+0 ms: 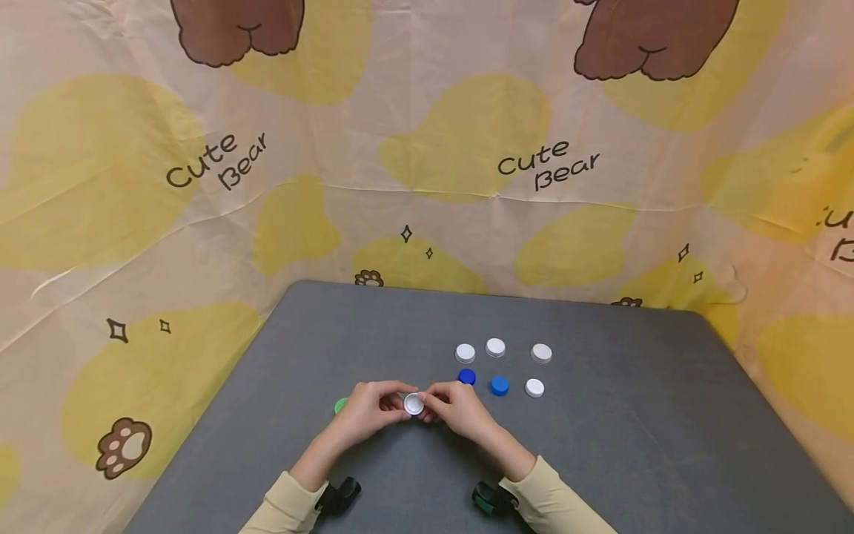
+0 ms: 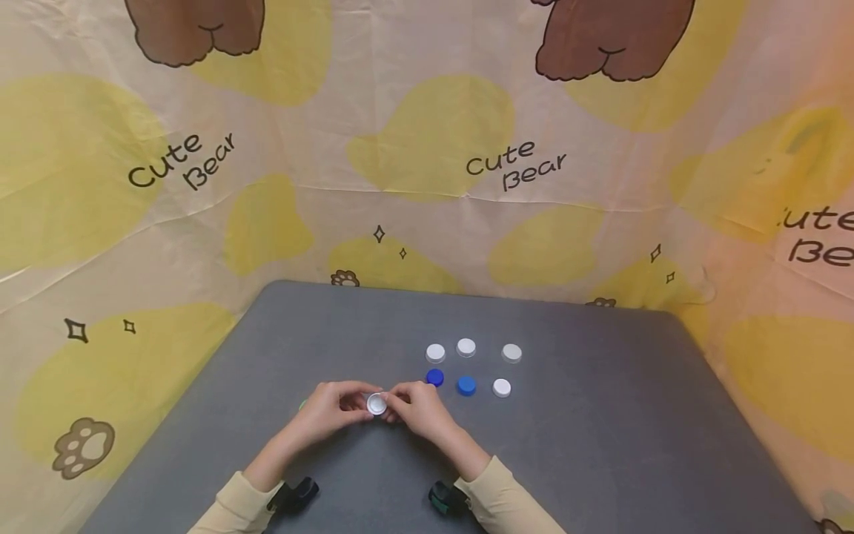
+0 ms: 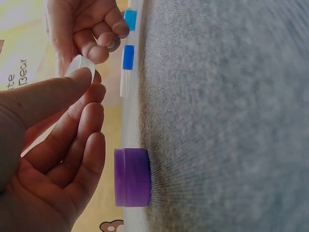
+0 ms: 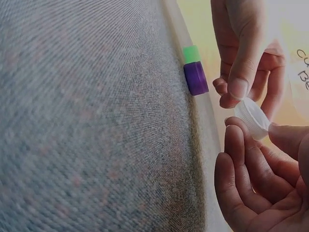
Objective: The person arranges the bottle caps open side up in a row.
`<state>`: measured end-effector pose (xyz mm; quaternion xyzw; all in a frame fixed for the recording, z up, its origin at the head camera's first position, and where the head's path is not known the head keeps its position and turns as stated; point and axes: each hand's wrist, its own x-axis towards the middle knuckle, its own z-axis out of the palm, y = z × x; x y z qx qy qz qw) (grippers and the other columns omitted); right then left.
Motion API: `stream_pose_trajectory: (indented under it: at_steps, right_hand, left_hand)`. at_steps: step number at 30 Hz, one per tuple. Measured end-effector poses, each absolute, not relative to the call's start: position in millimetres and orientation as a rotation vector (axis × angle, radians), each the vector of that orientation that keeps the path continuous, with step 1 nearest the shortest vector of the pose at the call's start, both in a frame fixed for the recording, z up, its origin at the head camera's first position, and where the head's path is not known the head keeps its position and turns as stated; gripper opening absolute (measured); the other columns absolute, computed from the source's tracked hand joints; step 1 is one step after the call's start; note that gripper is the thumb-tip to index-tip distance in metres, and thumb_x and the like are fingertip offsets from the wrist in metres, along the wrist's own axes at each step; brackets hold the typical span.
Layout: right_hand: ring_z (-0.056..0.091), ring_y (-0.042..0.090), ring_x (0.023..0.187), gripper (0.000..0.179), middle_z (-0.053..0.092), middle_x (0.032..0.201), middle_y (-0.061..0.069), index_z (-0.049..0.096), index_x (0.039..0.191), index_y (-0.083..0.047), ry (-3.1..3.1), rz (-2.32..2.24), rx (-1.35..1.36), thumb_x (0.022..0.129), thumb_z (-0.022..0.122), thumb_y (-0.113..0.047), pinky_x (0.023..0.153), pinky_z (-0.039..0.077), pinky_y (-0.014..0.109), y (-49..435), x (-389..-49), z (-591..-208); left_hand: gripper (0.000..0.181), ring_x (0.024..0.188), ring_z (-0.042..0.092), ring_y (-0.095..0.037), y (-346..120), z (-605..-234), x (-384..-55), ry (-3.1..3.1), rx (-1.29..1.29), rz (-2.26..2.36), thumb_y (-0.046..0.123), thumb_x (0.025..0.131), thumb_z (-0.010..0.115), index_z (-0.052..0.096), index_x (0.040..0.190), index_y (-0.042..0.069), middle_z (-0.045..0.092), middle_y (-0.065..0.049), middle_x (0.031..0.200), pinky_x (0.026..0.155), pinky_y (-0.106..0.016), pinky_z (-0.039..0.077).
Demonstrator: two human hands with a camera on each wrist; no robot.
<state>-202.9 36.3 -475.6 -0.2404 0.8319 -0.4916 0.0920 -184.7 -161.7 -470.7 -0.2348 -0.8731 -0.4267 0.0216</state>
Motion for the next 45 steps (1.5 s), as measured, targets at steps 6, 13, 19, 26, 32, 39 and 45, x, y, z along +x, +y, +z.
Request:
stream_pose_trajectory:
  at_steps: [6, 13, 19, 26, 32, 39, 45]
  right_hand:
    - [0.064, 0.012, 0.063, 0.02, 0.067, 0.07, 0.0, 0.064, 0.095, -0.013, 2.432, -1.495, -0.7, 0.085, 0.057, -0.029, 0.054, 0.049, 0.024, 37, -202, -478]
    - [0.061, 0.009, 0.063, 0.023, 0.067, 0.072, -0.005, 0.063, 0.1, -0.015, 2.525, -1.402, -0.77, 0.081, 0.064, -0.028, 0.05, 0.044, 0.021, 38, -198, -469]
    - [0.059, 0.002, 0.064, 0.027, 0.067, 0.075, -0.004, 0.063, 0.099, -0.012, 2.547, -1.381, -0.827, 0.077, 0.068, -0.026, 0.052, 0.045, 0.02, 38, -197, -467]
    - [0.059, 0.003, 0.064, 0.026, 0.067, 0.076, -0.004, 0.063, 0.096, -0.012, 2.557, -1.338, -0.833, 0.075, 0.07, -0.025, 0.053, 0.045, 0.019, 37, -197, -470]
    - [0.058, 0.002, 0.064, 0.025, 0.066, 0.076, -0.003, 0.063, 0.093, -0.011, 2.543, -1.333, -0.866, 0.074, 0.071, -0.025, 0.054, 0.046, 0.018, 37, -197, -476]
    - [0.06, 0.003, 0.066, 0.025, 0.066, 0.077, 0.0, 0.064, 0.092, -0.01, 2.534, -1.338, -0.883, 0.072, 0.073, -0.023, 0.057, 0.047, 0.017, 37, -198, -478]
    - [0.059, 0.002, 0.064, 0.025, 0.066, 0.075, -0.002, 0.064, 0.089, -0.01, 2.547, -1.322, -0.866, 0.07, 0.074, -0.023, 0.057, 0.047, 0.017, 36, -197, -479]
  left_hand:
    - [0.025, 0.056, 0.054, -0.003, -162, -469, -184, -2.72, -0.714, -1.308, 0.023, 0.072, 0.073, 0.066, 0.096, 0.019, 0.061, 0.01, 0.068, 0.051, -0.02, 0.045]
    - [0.022, 0.056, 0.052, -0.003, -162, -467, -185, -2.739, -0.692, -1.297, 0.028, 0.073, 0.071, 0.067, 0.092, 0.017, 0.061, 0.009, 0.068, 0.05, -0.02, 0.044]
    - [0.023, 0.06, 0.053, -0.003, -165, -469, -185, -2.75, -0.712, -1.294, 0.032, 0.074, 0.07, 0.067, 0.091, 0.017, 0.06, 0.009, 0.071, 0.053, -0.02, 0.044]
    - [0.023, 0.066, 0.055, -0.005, -165, -469, -183, -2.712, -0.76, -1.29, 0.027, 0.071, 0.073, 0.066, 0.09, 0.015, 0.061, 0.003, 0.078, 0.058, -0.02, 0.045]
    - [0.023, 0.071, 0.058, -0.009, -166, -474, -185, -2.728, -0.781, -1.245, 0.027, 0.069, 0.075, 0.066, 0.089, 0.018, 0.062, 0.006, 0.081, 0.063, -0.024, 0.047]
    - [0.025, 0.078, 0.059, -0.009, -167, -477, -186, -2.7, -0.832, -1.167, 0.026, 0.069, 0.075, 0.067, 0.091, 0.018, 0.062, 0.008, 0.085, 0.068, -0.026, 0.047]
    - [0.025, 0.078, 0.059, -0.01, -167, -476, -186, -2.732, -0.858, -1.122, 0.026, 0.068, 0.076, 0.067, 0.09, 0.018, 0.063, 0.008, 0.085, 0.067, -0.026, 0.047]
